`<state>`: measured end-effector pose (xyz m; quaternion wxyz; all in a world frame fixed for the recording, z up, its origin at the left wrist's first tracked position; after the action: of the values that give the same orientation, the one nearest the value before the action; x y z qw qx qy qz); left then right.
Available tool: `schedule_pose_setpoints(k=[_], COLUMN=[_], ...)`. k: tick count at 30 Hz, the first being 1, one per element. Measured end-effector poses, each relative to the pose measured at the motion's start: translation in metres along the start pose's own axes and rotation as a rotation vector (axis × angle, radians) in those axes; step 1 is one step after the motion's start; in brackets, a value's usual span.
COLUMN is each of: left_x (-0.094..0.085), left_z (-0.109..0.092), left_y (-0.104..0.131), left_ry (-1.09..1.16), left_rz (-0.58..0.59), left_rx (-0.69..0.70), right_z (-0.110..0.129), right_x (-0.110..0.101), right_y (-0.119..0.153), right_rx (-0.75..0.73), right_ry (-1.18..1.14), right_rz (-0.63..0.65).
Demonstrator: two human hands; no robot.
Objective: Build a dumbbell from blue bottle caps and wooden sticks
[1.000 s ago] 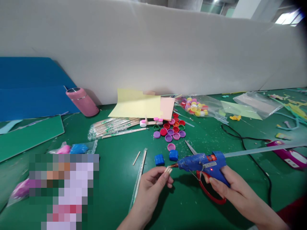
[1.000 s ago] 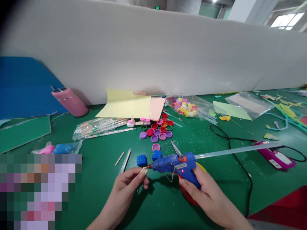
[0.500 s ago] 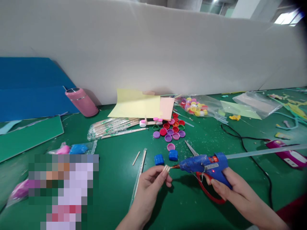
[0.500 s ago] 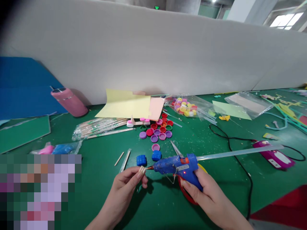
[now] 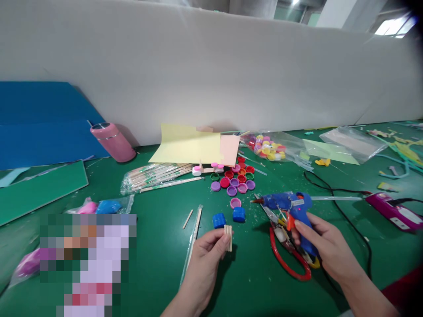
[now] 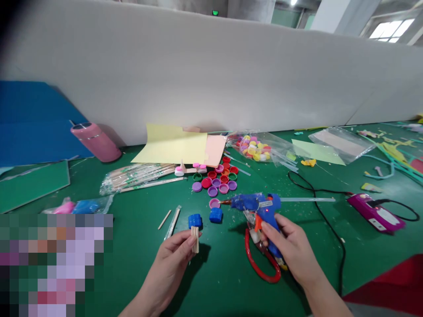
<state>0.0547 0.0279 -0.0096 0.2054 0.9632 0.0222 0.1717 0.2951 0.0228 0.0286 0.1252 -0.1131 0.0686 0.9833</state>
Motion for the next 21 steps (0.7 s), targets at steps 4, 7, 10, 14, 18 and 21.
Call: schedule_pose_setpoints(k=[4,7,10,14,18,21], left_x=[0.002,0.005,0.009,0.016,0.029,0.033], left_z=[0.001,0.002,0.002,0.002,0.007,0.014], left_y=[0.001,0.002,0.003,0.005,0.007,0.007], left_ry=[0.056,0.088,0.101,0.122,0.14,0.151], left_rz=[-0.013,0.003,0.003,-0.005,0.013,-0.042], left_rx=[-0.034,-0.056,-0.073,-0.102,-0.14,-0.16], right_z=[-0.017,-0.031,-0.044,-0.05,-0.028,0.011], right_x=[-0.036,-0.061,-0.075,-0.087,-0.078,-0.033], right_y=[-0.028,-0.042,-0.049,-0.054,-0.043,-0.012], right_rx=[-0.06,-0.068,-0.061,-0.083,-0.181,-0.486], right_ry=[0.326,0.646,0.72,0.791,0.844,0.674], right_rz=[-0.164,-0.323,-0.394,-0.455,-0.549,-0.518])
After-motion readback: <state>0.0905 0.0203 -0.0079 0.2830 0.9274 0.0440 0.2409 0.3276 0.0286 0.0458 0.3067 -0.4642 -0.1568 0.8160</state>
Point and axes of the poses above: each hand's wrist, its own y-axis away from the middle knuckle, its own x-axis out of the palm, z = x × y, the point moved 7 cm from there along -y, towards the middle knuckle, and after that the axes turned 6 degrees about -z, right-handed, at the moved point
